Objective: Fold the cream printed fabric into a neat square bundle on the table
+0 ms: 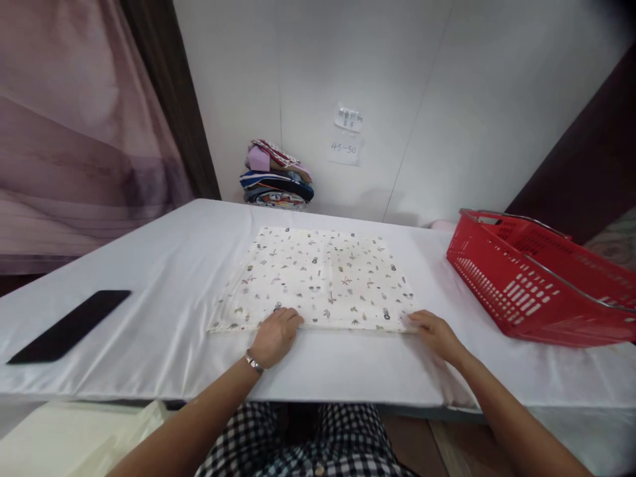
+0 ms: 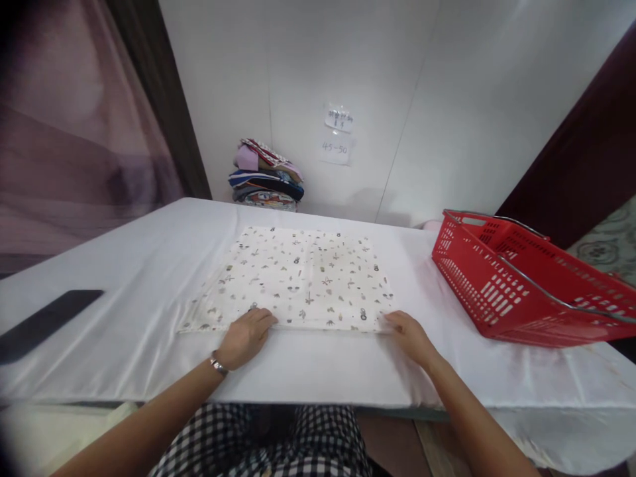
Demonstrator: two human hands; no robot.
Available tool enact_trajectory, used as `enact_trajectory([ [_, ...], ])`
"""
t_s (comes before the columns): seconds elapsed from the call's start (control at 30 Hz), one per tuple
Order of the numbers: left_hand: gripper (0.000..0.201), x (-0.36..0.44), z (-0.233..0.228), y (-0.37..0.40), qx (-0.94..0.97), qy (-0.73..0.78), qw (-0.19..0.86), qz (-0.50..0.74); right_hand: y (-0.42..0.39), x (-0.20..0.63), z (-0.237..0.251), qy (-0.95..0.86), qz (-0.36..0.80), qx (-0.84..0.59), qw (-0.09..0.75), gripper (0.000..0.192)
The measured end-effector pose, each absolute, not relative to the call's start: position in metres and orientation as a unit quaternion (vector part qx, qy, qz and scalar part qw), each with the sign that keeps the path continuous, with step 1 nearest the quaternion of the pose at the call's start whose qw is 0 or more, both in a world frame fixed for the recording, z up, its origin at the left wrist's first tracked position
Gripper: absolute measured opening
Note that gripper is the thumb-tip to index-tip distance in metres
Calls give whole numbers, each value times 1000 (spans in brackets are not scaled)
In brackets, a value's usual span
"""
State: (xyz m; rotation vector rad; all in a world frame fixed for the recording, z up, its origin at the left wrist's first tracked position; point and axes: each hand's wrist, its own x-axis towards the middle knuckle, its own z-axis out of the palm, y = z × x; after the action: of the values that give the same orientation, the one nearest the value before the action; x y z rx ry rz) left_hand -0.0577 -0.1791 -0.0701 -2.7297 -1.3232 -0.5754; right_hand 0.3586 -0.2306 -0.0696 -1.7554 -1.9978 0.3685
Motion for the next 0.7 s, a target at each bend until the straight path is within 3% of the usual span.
enact_trajectory([
  [0.1, 28, -56, -70, -180, -882, -436, 26, -177, -213, 322, -55, -724, 163, -614, 268, 34],
  [0.2, 27, -54, -69, -182, -883, -437, 23, -170, -191, 265, -42, -754, 207, -568, 257, 37],
  [0.37, 25, -54, -72, -184, -883, -438, 10, -171, -150, 189, -42, -861, 211, -435, 158, 47],
  [0.5, 24, -56, -76, -186, -878, -445, 9, -176, -119, 180, -61, -876, 163, -452, 41, 55],
  [0.7, 24, -58, -79, -187, -876, -444, -9, -188, -110, 183, -79, -880, 81, -466, 34, 61],
])
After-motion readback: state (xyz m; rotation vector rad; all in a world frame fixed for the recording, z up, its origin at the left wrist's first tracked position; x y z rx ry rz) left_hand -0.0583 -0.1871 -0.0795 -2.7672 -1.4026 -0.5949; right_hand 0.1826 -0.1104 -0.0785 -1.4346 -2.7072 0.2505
